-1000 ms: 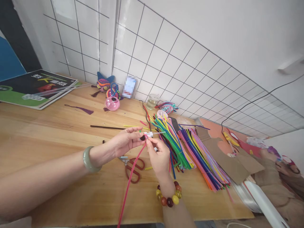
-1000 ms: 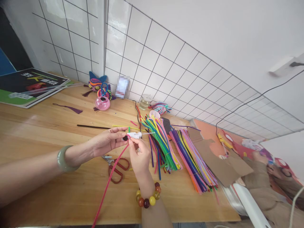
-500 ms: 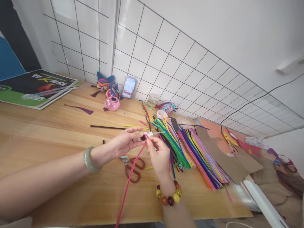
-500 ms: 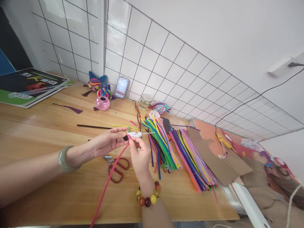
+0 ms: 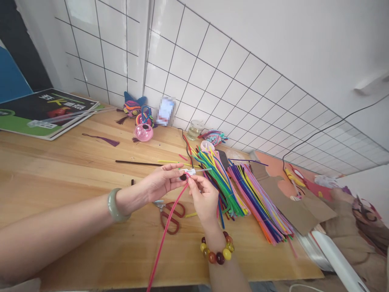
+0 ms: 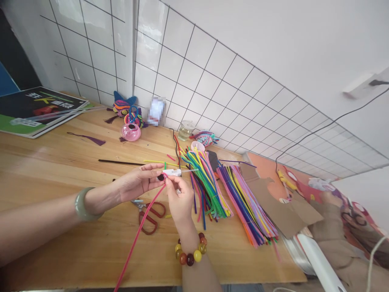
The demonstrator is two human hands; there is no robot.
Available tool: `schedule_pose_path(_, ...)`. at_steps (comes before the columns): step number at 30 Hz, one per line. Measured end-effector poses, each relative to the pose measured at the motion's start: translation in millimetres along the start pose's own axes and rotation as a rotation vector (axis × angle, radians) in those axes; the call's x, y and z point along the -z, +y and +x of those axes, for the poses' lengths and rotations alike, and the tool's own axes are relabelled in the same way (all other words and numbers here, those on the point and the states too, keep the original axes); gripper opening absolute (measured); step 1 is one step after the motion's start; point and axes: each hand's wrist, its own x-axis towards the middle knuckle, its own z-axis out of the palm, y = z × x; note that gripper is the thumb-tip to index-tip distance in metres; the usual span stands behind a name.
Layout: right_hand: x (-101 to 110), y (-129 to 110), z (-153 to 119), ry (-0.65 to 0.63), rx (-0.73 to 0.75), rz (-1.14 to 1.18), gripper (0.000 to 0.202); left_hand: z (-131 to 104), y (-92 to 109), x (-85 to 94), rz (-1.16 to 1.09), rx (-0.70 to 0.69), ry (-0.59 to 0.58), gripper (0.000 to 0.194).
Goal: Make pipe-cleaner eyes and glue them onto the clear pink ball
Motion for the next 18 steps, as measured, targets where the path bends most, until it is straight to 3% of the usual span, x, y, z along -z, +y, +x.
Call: schedule_pose_path(18, 0.5, -1.3, 0.6, -0.01, -0.04, 0.009, 0.015, 1.8, -2.1, 4.1, 0.001, 0.04, -0.059, 0.024)
